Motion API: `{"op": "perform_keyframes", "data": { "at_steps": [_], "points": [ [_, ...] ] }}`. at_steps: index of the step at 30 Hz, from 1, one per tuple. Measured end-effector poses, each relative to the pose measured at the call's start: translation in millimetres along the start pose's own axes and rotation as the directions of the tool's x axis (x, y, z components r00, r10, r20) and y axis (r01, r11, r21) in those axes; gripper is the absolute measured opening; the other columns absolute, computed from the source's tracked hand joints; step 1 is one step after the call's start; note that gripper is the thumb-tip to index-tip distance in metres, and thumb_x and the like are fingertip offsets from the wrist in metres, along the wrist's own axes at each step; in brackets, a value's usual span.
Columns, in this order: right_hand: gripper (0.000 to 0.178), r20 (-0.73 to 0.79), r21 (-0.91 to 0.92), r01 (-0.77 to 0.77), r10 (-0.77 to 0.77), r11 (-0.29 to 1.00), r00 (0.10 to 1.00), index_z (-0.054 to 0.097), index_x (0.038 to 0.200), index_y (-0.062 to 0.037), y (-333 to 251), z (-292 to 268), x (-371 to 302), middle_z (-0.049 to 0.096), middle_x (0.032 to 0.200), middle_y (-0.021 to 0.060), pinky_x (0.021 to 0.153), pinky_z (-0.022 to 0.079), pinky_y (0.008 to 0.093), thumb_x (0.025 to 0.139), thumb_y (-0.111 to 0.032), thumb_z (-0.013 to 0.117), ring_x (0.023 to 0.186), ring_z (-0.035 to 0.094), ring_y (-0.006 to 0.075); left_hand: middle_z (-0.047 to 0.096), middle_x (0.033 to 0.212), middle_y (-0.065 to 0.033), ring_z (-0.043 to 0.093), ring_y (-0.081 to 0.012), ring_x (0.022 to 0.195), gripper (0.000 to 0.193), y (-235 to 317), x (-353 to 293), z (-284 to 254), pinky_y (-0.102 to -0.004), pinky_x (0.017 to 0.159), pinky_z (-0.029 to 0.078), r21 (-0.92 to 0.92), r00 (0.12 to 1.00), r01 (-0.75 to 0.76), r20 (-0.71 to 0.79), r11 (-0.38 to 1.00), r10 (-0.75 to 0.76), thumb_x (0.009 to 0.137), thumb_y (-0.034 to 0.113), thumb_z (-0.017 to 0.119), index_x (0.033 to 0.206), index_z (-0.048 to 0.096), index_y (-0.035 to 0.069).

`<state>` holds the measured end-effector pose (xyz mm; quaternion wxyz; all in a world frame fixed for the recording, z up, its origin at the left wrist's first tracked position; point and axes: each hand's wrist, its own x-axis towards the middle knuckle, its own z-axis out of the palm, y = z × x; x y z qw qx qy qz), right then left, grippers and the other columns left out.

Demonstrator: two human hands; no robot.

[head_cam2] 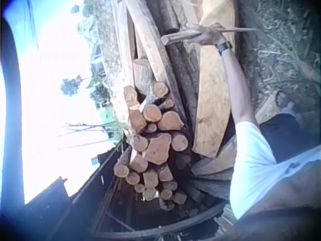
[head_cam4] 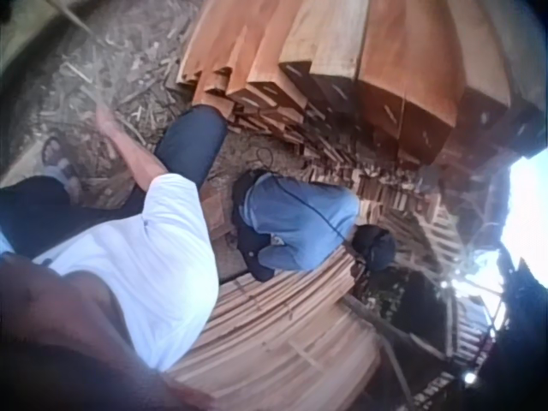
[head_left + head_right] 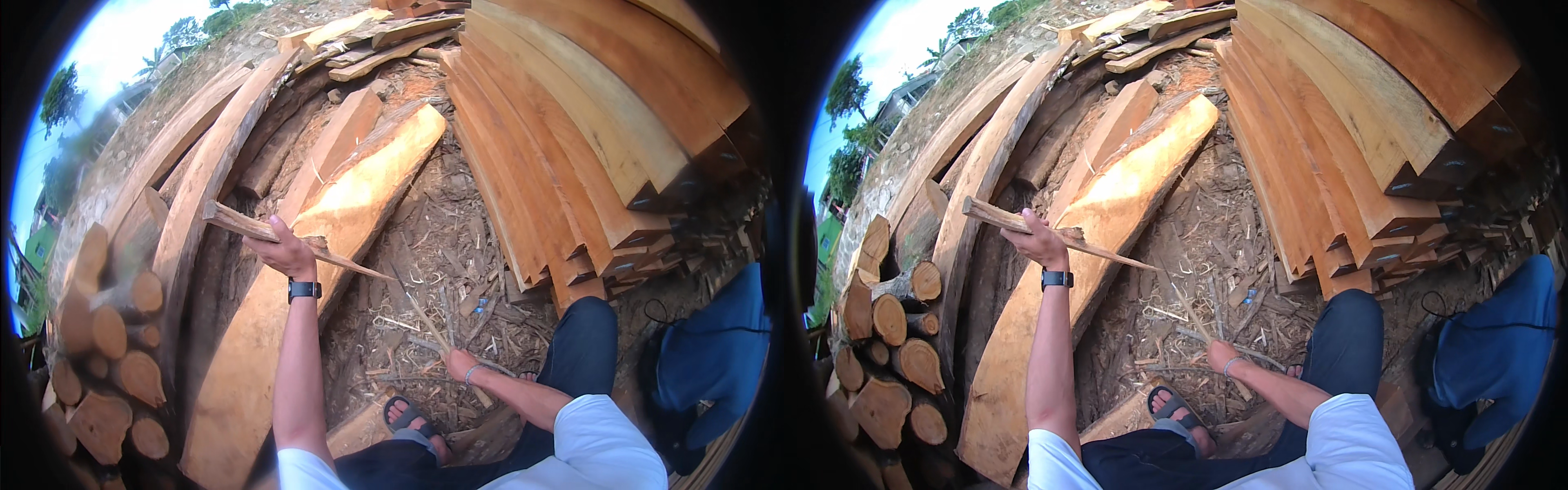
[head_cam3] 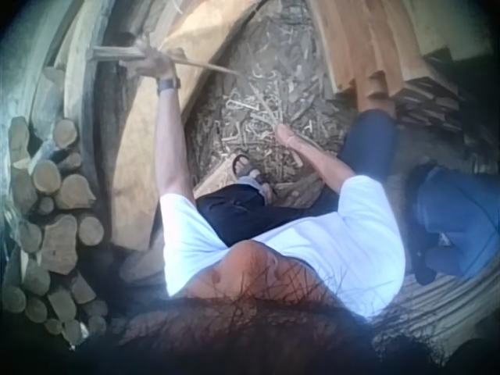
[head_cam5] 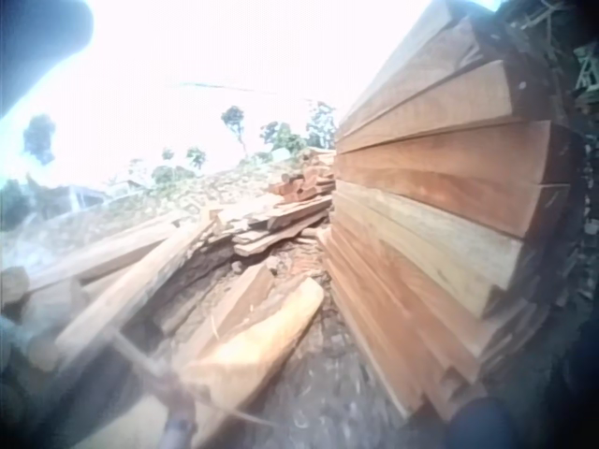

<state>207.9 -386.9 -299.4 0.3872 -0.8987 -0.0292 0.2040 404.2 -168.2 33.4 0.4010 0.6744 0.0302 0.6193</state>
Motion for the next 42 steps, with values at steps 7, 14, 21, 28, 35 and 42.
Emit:
{"op": "perform_keyframes", "data": {
  "at_steps": [7,14,21,28,35,42],
  "points": [
    [0.03,0.082,-0.093,0.099,-0.091,0.991,0.992,0.065,0.083,0.007,-9,-5,-4,0.063,0.082,0.03,0.077,0.051,0.0513,0.086,-0.018,0.05,0.083,0.063,0.0454,0.054,0.107,-0.0334,0.054,-0.0459,0.1,0.072,-9,-2,-10,-0.0486,0.087,0.04,0.054,0.995,0.089,0.029,0.995,-0.091,0.089,0.043,0.051,0.13,0.032,-0.014],
    [0.026,0.25,-0.316,0.301,-0.226,0.9,0.941,0.068,0.083,0.0035,34,7,8,0.064,0.08,0.028,0.075,0.052,0.0502,0.083,-0.017,0.052,0.081,0.065,0.043,0.055,0.069,-0.0171,0.057,-0.0278,0.058,0.061,-7,0,2,-0.04,0.057,0.046,0.12,0.995,-0.065,-0.064,0.991,0.073,0.089,0.041,0.052,0.116,0.041,-0.013],
    [0.024,0.094,-0.197,0.056,-0.038,0.979,0.995,0.066,0.085,0.0037,40,10,11,0.064,0.084,0.0282,0.075,0.051,0.0508,0.084,-0.015,0.051,0.081,0.064,0.046,0.057,0.067,-0.0165,0.058,-0.0283,0.058,0.064,-3,-2,6,-0.0401,0.058,0.046,0.12,0.993,-0.072,-0.083,0.99,0.083,0.089,0.04,0.051,0.12,0.039,-0.014],
    [0.026,-0.024,-0.04,-0.012,0.011,0.999,1.0,0.063,0.088,0.004,30,17,16,0.065,0.082,0.0277,0.078,0.051,0.0512,0.087,-0.018,0.05,0.083,0.063,0.0461,0.057,0.066,-0.0176,0.057,-0.0265,0.053,0.068,-16,2,2,-0.0385,0.055,0.046,0.154,0.995,-0.048,-0.084,0.987,0.062,0.089,0.039,0.052,0.123,0.035,-0.017],
    [0.028,0.05,-0.086,0.002,0.003,0.996,0.999,0.066,0.089,0.0036,-2,0,3,0.064,0.085,0.0291,0.08,0.05,0.0505,0.086,-0.019,0.05,0.087,0.063,0.0451,0.053,0.11,-0.0362,0.055,-0.0476,0.099,0.069,17,2,-9,-0.0498,0.085,0.04,0.145,0.993,0.106,0.042,0.984,-0.113,0.088,0.039,0.051,0.127,0.034,-0.016],
    [0.027,0.035,-0.035,0.006,-0.004,0.999,0.999,0.066,0.09,0.0063,1,5,9,0.064,0.087,0.0304,0.08,0.051,0.0492,0.084,-0.016,0.051,0.088,0.063,0.0442,0.054,0.109,-0.0347,0.055,-0.047,0.098,0.066,14,3,-3,-0.0493,0.086,0.041,0.137,1.0,0.012,-0.027,0.991,-0.008,0.088,0.039,0.052,0.124,0.038,-0.015]
  ]
}}
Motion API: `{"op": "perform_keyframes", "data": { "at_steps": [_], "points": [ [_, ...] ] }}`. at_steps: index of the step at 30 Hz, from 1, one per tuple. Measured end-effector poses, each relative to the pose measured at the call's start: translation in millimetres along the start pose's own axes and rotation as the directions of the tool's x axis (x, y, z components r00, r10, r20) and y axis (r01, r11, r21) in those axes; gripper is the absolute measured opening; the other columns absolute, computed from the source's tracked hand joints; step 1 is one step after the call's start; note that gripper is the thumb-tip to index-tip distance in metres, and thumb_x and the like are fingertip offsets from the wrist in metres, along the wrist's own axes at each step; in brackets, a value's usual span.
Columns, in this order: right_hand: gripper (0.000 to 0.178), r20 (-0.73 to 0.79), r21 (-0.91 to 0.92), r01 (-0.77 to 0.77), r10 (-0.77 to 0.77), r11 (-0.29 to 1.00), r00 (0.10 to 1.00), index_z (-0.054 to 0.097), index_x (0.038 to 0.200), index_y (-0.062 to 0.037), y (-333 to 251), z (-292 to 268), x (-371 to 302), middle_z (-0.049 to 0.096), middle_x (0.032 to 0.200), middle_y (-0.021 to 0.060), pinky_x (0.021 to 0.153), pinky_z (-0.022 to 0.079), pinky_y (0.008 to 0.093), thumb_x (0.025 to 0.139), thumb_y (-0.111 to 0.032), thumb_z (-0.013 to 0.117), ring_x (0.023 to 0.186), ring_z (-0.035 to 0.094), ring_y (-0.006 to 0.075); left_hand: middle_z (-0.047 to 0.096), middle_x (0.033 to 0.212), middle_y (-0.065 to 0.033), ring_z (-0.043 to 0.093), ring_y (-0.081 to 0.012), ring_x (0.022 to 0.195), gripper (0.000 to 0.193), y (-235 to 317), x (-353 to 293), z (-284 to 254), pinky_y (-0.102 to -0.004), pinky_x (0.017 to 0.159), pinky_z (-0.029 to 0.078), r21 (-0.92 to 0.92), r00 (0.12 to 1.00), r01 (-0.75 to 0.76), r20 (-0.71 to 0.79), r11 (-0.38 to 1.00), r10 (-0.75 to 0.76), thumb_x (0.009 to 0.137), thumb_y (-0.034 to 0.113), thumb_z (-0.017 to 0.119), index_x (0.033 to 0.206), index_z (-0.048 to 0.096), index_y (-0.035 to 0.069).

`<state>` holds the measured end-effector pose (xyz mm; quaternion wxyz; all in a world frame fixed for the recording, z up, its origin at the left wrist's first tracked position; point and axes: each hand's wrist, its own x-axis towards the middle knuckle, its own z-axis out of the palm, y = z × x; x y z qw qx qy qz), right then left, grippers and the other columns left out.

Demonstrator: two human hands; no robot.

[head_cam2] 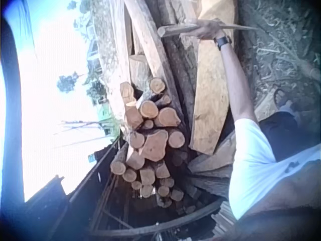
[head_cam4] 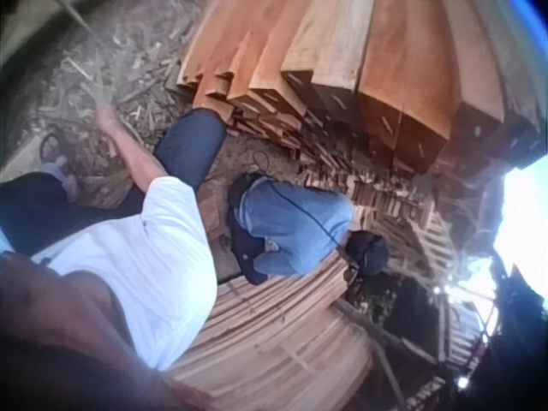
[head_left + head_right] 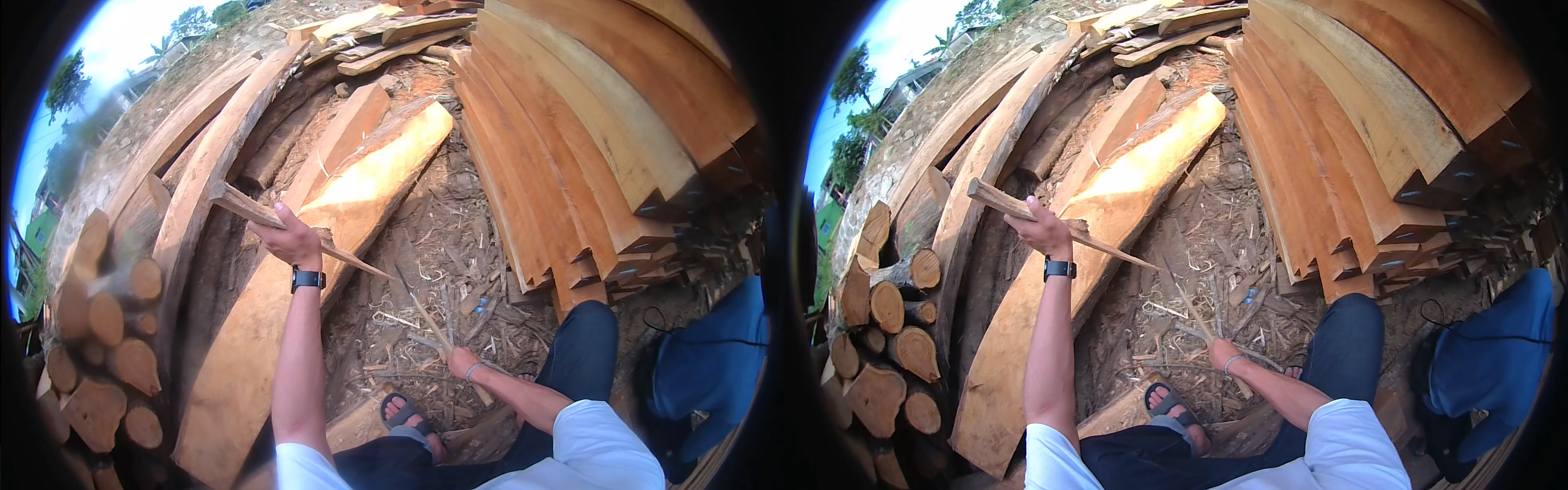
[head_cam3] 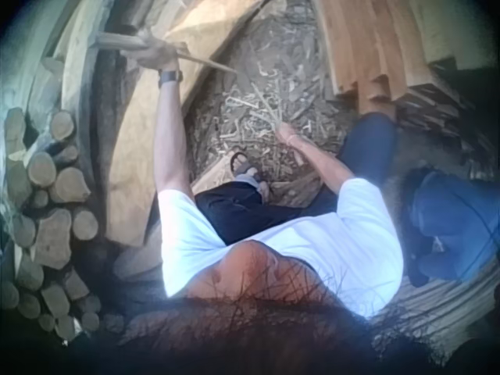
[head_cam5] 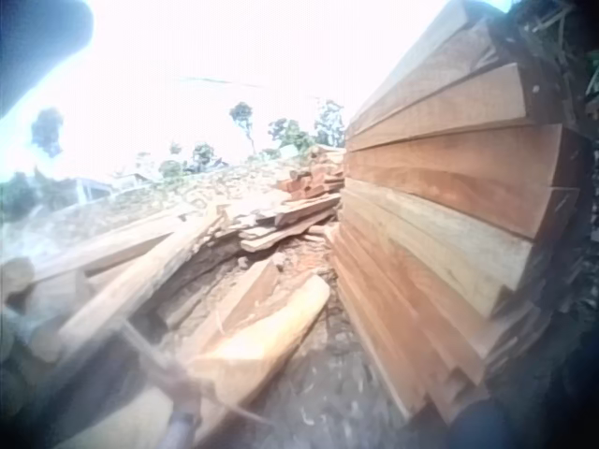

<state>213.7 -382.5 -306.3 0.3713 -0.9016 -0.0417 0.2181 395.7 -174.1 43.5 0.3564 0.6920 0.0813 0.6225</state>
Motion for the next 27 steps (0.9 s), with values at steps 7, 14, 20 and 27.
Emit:
{"op": "perform_keyframes", "data": {
  "at_steps": [7,14,20,27],
  "points": [
    [0.031,0.096,-0.056,0.06,-0.054,0.997,0.994,0.066,0.089,0.0071,0,-19,-9,0.063,0.087,0.0309,0.079,0.051,0.0483,0.085,-0.02,0.051,0.089,0.063,0.044,0.055,0.102,-0.0321,0.056,-0.0462,0.091,0.064,2,-3,0,-0.0515,0.078,0.041,0.035,0.999,0.024,0.027,0.999,-0.025,0.087,0.042,0.05,0.122,0.037,-0.01],
    [0.031,0.154,-0.218,0.141,-0.109,0.966,0.982,0.066,0.088,0.0059,41,11,20,0.063,0.086,0.031,0.081,0.051,0.0493,0.084,-0.02,0.051,0.089,0.063,0.0446,0.061,0.091,-0.0257,0.06,-0.0413,0.083,0.056,6,-2,9,-0.0482,0.074,0.044,0.037,0.986,-0.001,0.167,0.999,-0.005,0.089,0.043,0.048,0.117,0.039,-0.005],
    [0.032,0.094,-0.094,0.092,-0.083,0.991,0.992,0.066,0.087,0.007,-11,-19,-9,0.063,0.084,0.0319,0.08,0.051,0.0492,0.084,-0.021,0.051,0.086,0.063,0.0455,0.065,0.09,-0.0198,0.064,-0.0291,0.083,0.05,12,11,-4,-0.0392,0.073,0.049,-0.087,0.971,0.048,0.24,0.995,-0.026,0.082,0.035,0.068,0.103,0.055,-0.008],
    [0.035,-0.108,0.074,-0.019,0.027,0.997,0.994,0.066,0.088,0.0087,-19,-16,-7,0.062,0.084,0.0328,0.08,0.051,0.0497,0.087,-0.022,0.05,0.085,0.063,0.0456,0.067,0.08,-0.0116,0.063,-0.0185,0.071,0.028,-9,17,4,-0.0319,0.067,0.05,-0.393,0.924,0.311,0.338,0.865,-0.178,0.089,0.022,0.063,0.09,0.064,-0.005]
  ]
}}
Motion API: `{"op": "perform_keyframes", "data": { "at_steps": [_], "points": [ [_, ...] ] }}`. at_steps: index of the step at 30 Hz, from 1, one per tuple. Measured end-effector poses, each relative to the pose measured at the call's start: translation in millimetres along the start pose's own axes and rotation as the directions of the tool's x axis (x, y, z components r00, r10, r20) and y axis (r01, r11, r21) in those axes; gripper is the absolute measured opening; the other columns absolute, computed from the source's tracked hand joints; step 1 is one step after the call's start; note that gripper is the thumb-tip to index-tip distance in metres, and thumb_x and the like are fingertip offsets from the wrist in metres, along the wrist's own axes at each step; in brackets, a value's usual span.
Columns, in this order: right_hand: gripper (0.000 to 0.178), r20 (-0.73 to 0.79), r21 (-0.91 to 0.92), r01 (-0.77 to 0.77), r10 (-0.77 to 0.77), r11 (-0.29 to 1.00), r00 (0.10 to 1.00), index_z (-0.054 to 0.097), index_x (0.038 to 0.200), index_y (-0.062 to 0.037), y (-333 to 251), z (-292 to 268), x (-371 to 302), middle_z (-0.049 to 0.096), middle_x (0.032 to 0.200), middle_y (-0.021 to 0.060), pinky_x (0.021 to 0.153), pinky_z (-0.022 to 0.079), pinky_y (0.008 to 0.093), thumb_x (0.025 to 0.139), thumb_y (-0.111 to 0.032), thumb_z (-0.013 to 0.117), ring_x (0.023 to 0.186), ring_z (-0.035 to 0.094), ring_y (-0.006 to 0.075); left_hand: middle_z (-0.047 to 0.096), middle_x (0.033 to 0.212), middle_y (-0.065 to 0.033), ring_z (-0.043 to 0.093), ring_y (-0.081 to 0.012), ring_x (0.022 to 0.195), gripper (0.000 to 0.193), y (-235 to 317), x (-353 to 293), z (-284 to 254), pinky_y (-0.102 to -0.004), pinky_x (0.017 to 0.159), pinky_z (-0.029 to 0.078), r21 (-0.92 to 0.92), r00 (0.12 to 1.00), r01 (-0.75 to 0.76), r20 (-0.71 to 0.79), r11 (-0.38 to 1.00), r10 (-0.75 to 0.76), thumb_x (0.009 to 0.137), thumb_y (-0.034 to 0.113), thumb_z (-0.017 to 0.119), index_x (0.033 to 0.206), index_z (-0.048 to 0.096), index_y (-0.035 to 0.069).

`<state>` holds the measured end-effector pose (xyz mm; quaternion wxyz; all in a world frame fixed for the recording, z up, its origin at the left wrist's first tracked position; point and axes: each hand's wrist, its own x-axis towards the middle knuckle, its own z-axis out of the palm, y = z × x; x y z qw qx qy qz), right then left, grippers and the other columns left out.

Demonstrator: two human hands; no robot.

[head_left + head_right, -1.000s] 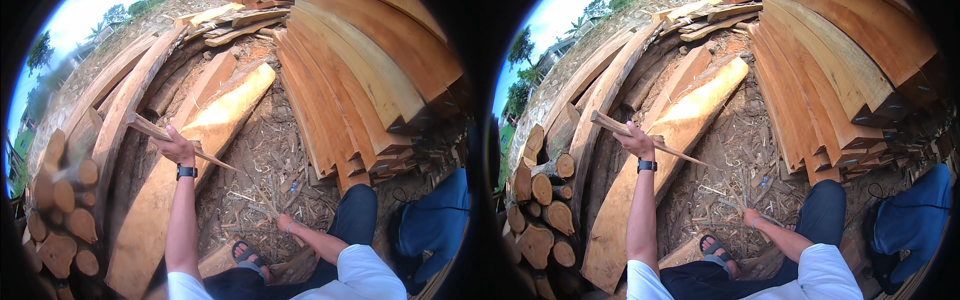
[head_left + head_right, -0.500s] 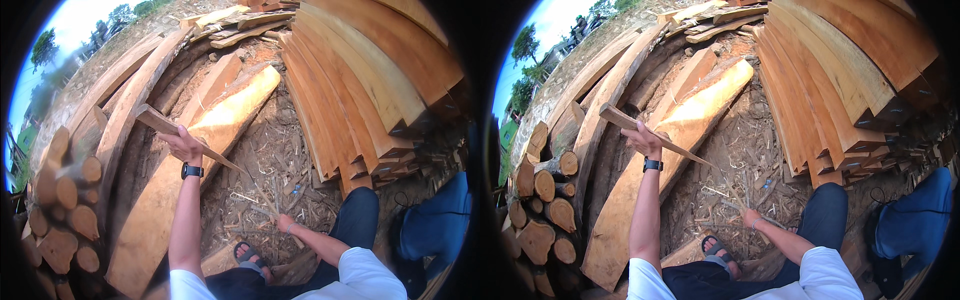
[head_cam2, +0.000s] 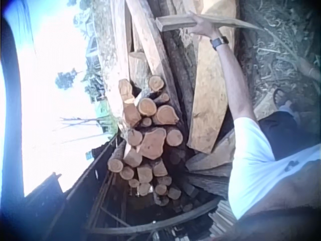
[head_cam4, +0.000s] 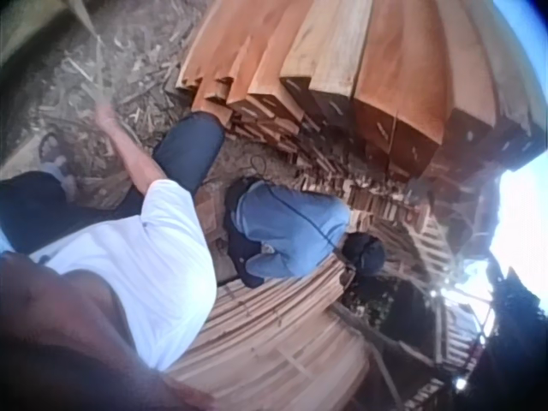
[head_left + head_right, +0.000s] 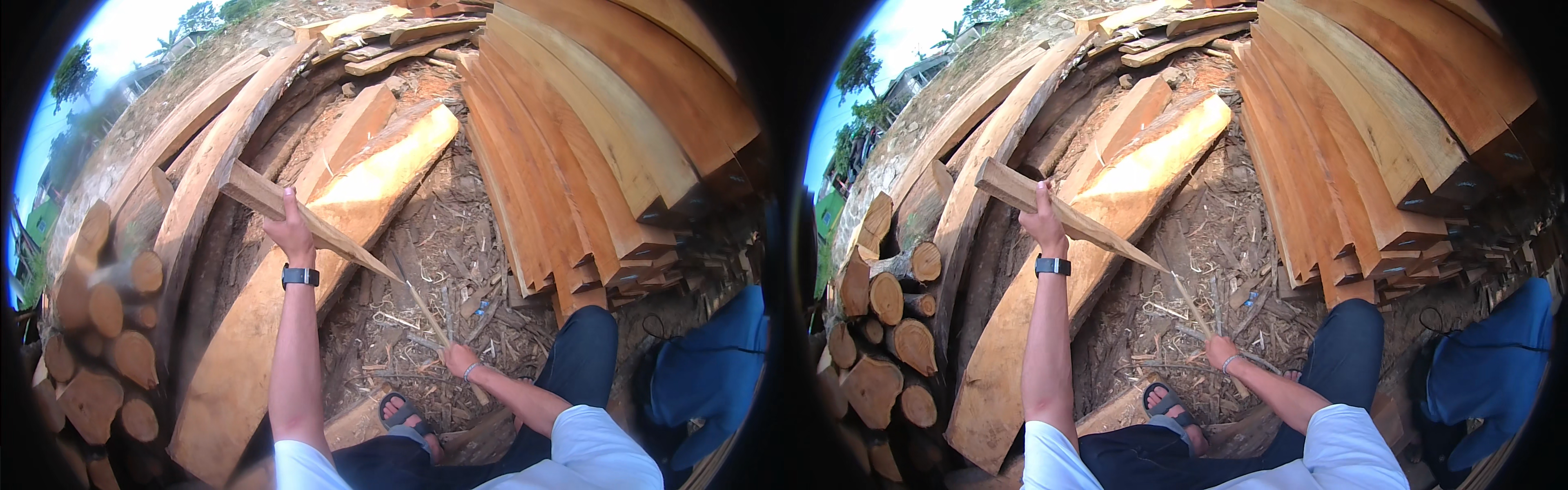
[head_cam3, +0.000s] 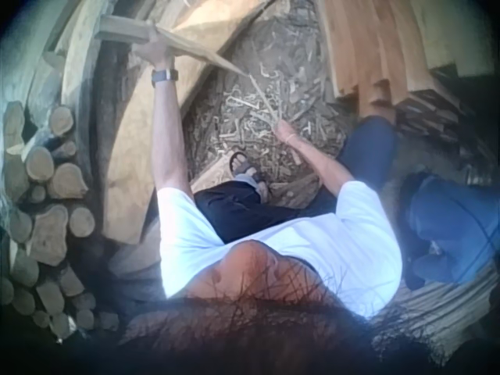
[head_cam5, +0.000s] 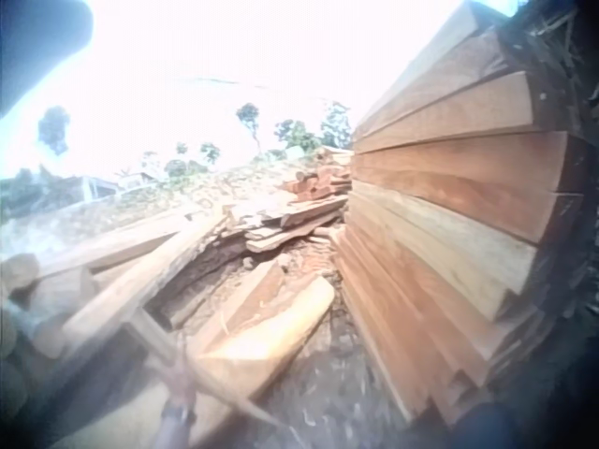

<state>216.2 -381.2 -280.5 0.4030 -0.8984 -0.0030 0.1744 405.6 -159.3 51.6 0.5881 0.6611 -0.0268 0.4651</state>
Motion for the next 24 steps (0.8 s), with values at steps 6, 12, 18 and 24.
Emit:
{"op": "perform_keyframes", "data": {
  "at_steps": [6,12,18,24],
  "points": [
    [0.035,0.173,-0.194,0.132,-0.099,0.972,0.98,0.061,0.092,0.0076,31,4,0,0.062,0.08,0.0312,0.076,0.051,0.051,0.09,-0.025,0.049,0.081,0.062,0.0471,0.061,0.069,-0.0071,0.06,-0.0136,0.061,0.025,8,-5,9,-0.0266,0.058,0.05,-0.171,0.995,0.088,0.068,0.981,-0.077,0.091,0.02,0.06,0.09,0.061,-0.005],
    [0.034,-0.1,0.062,0.042,-0.036,0.997,0.994,0.059,0.095,0.0076,-28,-13,-6,0.062,0.08,0.0314,0.077,0.051,0.0514,0.09,-0.024,0.048,0.082,0.062,0.0473,0.059,0.067,-0.0054,0.057,-0.0122,0.057,0.022,4,-6,6,-0.0257,0.053,0.048,-0.154,0.997,0.064,0.041,0.986,-0.058,0.091,0.018,0.06,0.086,0.061,-0.004],
    [0.036,0.058,-0.068,-0.026,0.03,0.997,0.998,0.057,0.087,0.007,41,15,-11,0.06,0.078,0.0328,0.074,0.048,0.0545,0.091,-0.028,0.049,0.08,0.06,0.0487,0.058,0.068,-0.0057,0.056,-0.0121,0.057,0.021,10,-9,14,-0.0249,0.052,0.048,-0.103,0.995,0.073,0.073,0.992,-0.066,0.091,0.016,0.06,0.085,0.06,-0.004],
    [0.036,-0.22,0.1,0.099,-0.075,0.99,0.973,0.058,0.089,0.006,-41,-22,2,0.062,0.079,0.031,0.074,0.049,0.0542,0.092,-0.028,0.049,0.079,0.061,0.0478,0.058,0.063,-0.0042,0.056,-0.0113,0.054,0.025,9,-8,10,-0.0248,0.051,0.046,-0.11,0.999,0.023,0.048,0.994,-0.018,0.091,0.017,0.059,0.077,0.061,-0.003]
  ]
}}
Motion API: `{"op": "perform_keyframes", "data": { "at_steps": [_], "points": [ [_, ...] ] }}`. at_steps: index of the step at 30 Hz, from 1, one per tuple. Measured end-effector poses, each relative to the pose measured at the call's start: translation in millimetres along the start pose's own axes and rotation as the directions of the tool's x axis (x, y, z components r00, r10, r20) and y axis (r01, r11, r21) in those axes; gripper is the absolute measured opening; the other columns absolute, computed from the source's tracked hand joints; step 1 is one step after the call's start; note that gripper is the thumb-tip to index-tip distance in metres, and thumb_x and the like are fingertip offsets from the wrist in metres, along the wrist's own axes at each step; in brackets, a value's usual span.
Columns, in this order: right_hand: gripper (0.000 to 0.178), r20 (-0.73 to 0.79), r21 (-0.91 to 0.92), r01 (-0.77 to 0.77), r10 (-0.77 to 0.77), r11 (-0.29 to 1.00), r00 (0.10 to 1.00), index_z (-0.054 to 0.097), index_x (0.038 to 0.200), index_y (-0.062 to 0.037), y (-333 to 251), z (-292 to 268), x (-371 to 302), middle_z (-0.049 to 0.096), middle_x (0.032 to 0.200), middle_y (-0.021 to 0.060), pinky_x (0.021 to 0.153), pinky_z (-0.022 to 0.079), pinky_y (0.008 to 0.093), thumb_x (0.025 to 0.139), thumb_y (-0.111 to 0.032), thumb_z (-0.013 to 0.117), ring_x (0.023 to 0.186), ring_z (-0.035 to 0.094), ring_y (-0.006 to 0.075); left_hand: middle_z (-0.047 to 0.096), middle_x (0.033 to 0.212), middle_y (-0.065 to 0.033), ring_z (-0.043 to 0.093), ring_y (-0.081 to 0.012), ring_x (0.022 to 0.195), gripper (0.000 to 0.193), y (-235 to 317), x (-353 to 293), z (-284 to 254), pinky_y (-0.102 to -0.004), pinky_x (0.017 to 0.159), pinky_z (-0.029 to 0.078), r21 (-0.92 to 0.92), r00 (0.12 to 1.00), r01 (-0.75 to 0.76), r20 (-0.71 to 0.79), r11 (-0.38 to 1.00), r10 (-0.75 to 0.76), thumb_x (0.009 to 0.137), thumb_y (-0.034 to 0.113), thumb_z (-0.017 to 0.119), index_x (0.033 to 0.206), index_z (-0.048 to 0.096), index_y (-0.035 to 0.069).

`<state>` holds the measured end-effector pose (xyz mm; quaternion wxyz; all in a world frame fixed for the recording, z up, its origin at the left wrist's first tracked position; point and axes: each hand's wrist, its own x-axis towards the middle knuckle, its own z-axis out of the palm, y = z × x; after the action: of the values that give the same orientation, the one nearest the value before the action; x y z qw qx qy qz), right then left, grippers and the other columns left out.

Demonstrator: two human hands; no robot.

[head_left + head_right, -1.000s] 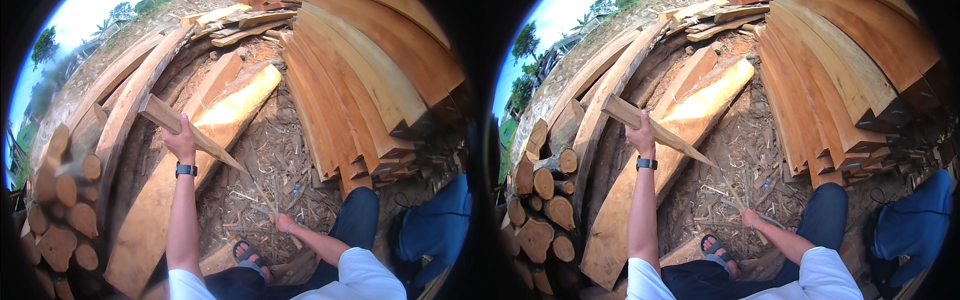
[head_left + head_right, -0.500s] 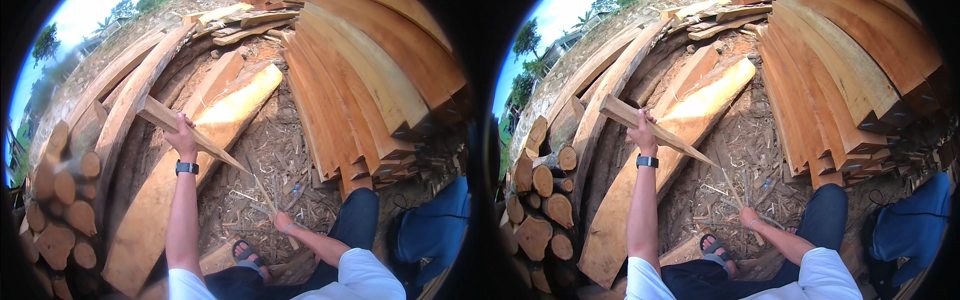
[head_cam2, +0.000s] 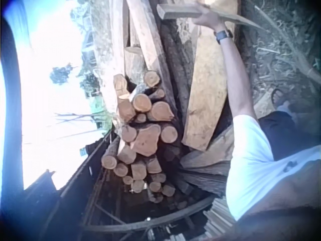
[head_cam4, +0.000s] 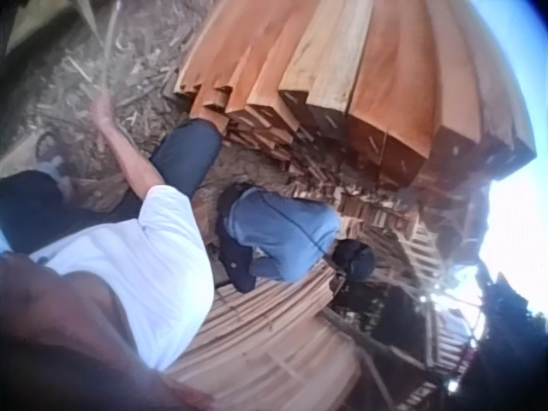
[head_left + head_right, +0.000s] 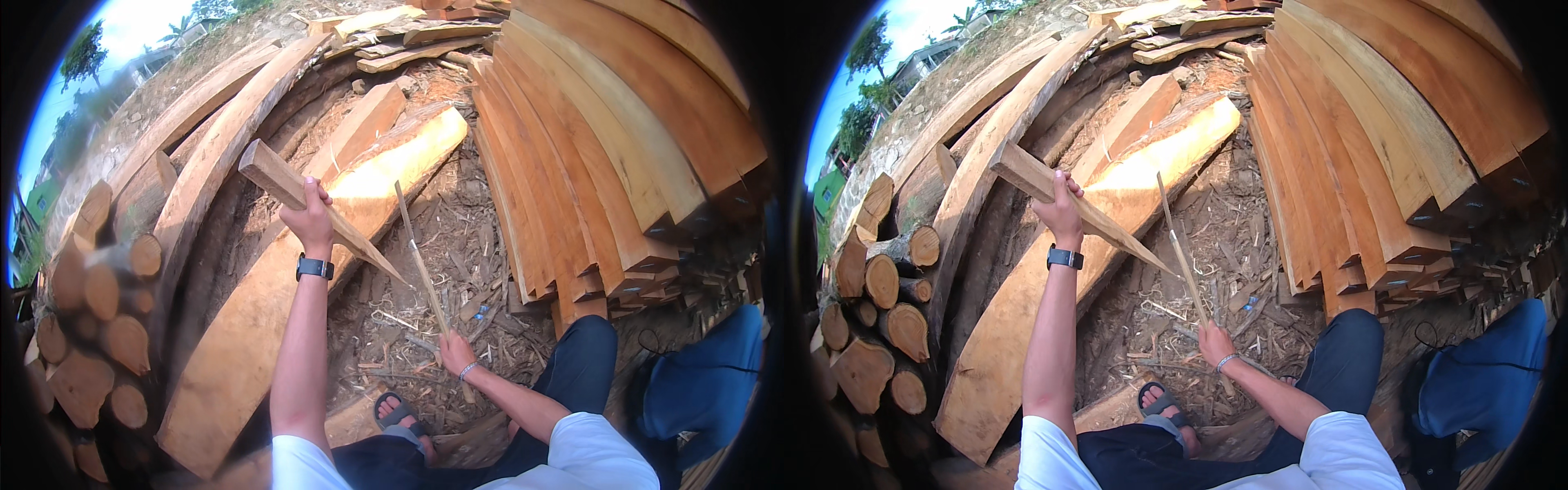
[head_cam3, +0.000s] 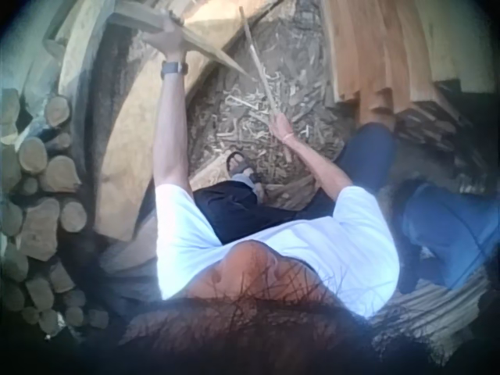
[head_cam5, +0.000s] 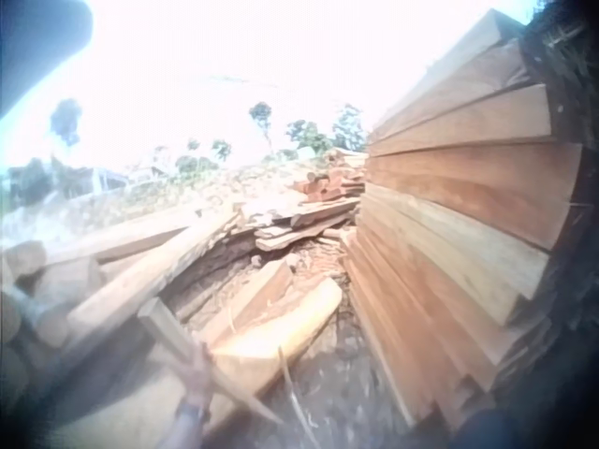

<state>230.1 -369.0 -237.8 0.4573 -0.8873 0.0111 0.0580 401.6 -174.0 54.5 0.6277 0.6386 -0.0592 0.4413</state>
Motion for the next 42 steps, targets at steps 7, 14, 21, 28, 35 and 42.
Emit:
{"op": "perform_keyframes", "data": {
  "at_steps": [7,14,21,28,35,42],
  "points": [
    [0.032,0.423,-0.369,0.091,0.08,0.925,0.903,0.057,0.097,0.0045,108,37,-25,0.064,0.08,0.0288,0.073,0.052,0.0511,0.092,-0.025,0.046,0.077,0.066,0.0403,0.057,0.064,-0.0055,0.055,-0.0117,0.055,0.023,1,-5,13,-0.0252,0.05,0.047,0.018,0.999,0.034,0.009,0.999,-0.034,0.091,0.016,0.058,0.079,0.06,-0.004],
    [0.032,0.076,0.007,-0.133,0.132,0.991,0.988,0.05,0.104,0.0063,15,3,-5,0.062,0.079,0.0305,0.074,0.05,0.0532,0.094,-0.023,0.043,0.082,0.064,0.0444,0.057,0.058,-0.0035,0.056,-0.0115,0.052,0.031,-1,-3,4,-0.0258,0.049,0.044,0.016,0.999,-0.023,-0.03,1.0,0.024,0.091,0.019,0.059,0.068,0.06,-0.002],
    [0.039,0.221,-0.267,-0.11,0.172,0.958,0.96,0.034,0.112,0.0064,93,44,-45,0.06,0.082,0.0345,0.073,0.047,0.0559,0.094,-0.026,0.044,0.081,0.06,0.0503,0.056,0.055,-0.0036,0.056,-0.0115,0.05,0.035,0,-2,8,-0.0269,0.049,0.044,0.085,1.0,0.002,-0.023,0.996,0.0,0.09,0.023,0.059,0.065,0.06,-0.002],
    [0.034,0.39,-0.089,-0.138,0.162,0.986,0.907,0.037,0.1,0.004,51,38,-14,0.061,0.071,0.0279,0.059,0.052,0.0473,0.093,-0.027,0.046,0.056,0.063,0.0371,0.061,0.057,-0.0093,0.06,-0.0168,0.053,0.035,-1,5,-18,-0.0321,0.051,0.045,0.228,0.977,0.011,-0.208,0.974,0.037,0.087,0.025,0.061,0.066,0.06,-0.003],
    [0.031,0.398,-0.352,0.193,-0.041,0.916,0.917,0.046,0.102,0.0044,90,33,-14,0.062,0.076,0.0218,0.048,0.05,0.0408,0.091,-0.025,0.048,0.052,0.062,0.0281,0.058,0.054,-0.0123,0.059,-0.0191,0.052,0.038,0,6,-15,-0.0348,0.051,0.043,0.223,0.994,0.029,-0.107,0.974,-0.005,0.085,0.028,0.064,0.066,0.059,-0.004],
    [0.021,0.651,0.219,-0.502,0.258,0.837,0.714,0.047,0.101,0.0024,33,-18,12,0.052,0.063,0.0065,0.037,0.041,0.0301,0.094,-0.017,0.042,0.043,0.049,0.0131,0.059,0.055,-0.0141,0.06,-0.0256,0.053,0.035,-2,8,0,-0.0369,0.052,0.045,0.189,1.0,-0.015,0.018,0.982,0.012,0.084,0.027,0.064,0.064,0.058,-0.001]
  ]
}}
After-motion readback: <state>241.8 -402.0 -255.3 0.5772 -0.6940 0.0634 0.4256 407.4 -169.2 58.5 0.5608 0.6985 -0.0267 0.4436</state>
